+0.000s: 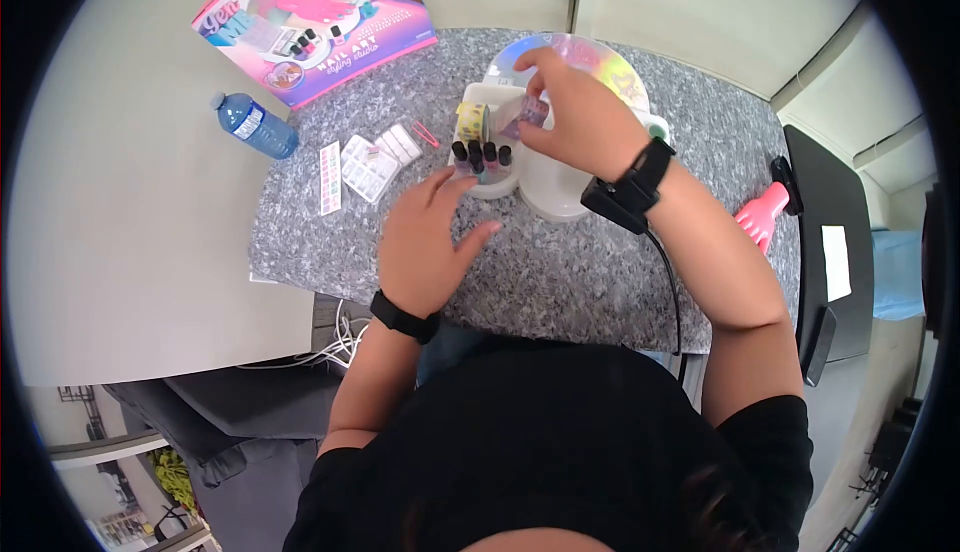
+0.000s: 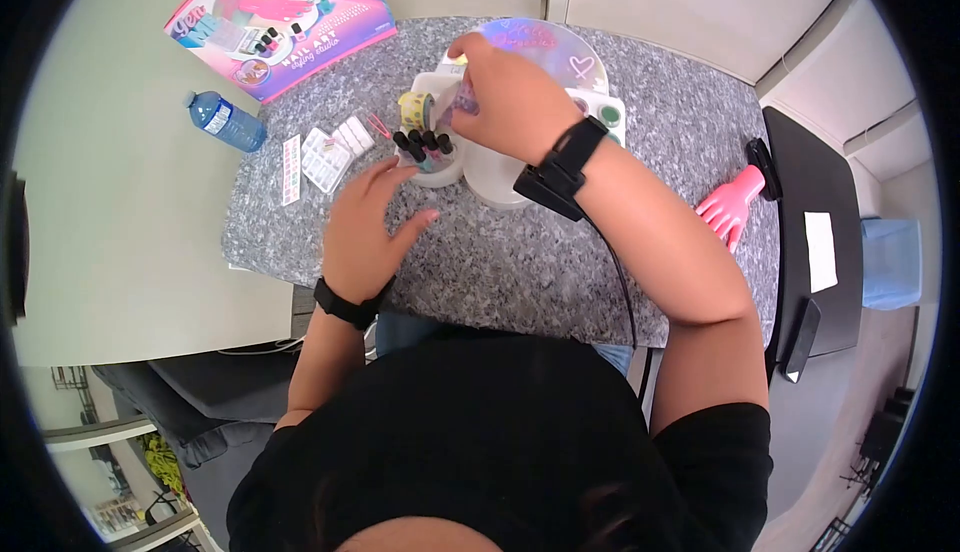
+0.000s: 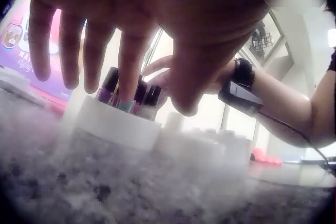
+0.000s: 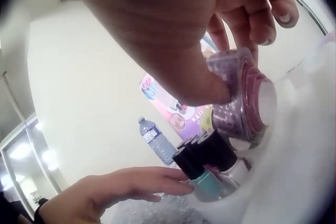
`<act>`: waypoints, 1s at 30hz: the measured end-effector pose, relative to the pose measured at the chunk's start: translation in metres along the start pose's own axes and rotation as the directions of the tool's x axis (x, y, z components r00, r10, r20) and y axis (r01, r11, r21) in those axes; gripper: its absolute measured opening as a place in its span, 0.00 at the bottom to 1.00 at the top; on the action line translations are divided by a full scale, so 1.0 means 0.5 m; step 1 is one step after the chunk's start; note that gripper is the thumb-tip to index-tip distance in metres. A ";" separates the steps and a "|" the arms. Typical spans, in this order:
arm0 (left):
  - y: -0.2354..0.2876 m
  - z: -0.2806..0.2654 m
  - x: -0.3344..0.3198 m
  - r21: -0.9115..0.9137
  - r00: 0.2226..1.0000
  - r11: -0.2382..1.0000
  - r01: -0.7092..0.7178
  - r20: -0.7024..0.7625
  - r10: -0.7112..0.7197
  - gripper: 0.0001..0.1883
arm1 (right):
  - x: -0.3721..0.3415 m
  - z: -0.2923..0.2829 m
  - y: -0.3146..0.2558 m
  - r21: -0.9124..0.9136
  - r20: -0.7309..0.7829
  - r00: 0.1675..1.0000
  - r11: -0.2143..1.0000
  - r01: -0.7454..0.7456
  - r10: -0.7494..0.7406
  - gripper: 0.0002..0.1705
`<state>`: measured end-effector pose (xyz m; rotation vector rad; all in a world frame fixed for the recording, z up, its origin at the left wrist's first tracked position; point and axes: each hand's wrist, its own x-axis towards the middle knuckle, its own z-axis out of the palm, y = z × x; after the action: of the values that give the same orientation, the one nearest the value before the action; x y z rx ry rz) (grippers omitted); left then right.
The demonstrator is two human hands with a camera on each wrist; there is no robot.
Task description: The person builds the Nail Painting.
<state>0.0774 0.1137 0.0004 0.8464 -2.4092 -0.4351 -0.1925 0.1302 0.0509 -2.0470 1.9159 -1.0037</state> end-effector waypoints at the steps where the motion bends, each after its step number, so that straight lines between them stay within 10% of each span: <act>1: -0.005 0.005 -0.002 0.004 1.000 1.000 -0.001 -0.009 0.001 0.29 | 0.015 0.007 0.000 -0.034 0.136 0.987 0.996 -0.079 0.083 0.39; 13: 0.007 0.010 -0.021 0.116 1.000 0.993 -0.005 0.004 0.004 0.24 | 0.031 0.046 0.020 0.021 0.197 0.980 0.999 -0.044 0.039 0.31; 22: 0.017 -0.064 -0.039 -0.197 0.983 0.978 0.072 0.180 -0.036 0.21 | -0.073 0.032 0.002 0.200 0.206 0.978 0.979 -0.022 -0.020 0.26; 26: -0.112 -0.082 0.012 0.031 0.974 0.986 0.166 -0.162 -0.159 0.30 | -0.106 0.007 -0.013 0.190 0.249 0.967 0.982 0.002 -0.050 0.27; 30: -0.267 -0.087 0.071 0.240 0.985 0.956 0.168 -0.070 -0.155 0.48 | -0.140 -0.022 -0.041 0.178 0.178 0.983 0.982 -0.067 0.035 0.28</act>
<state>0.1432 -0.0145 -0.0126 1.1545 -2.3882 -0.1738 -0.1784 0.2026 0.0455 -1.9047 1.7120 -0.9190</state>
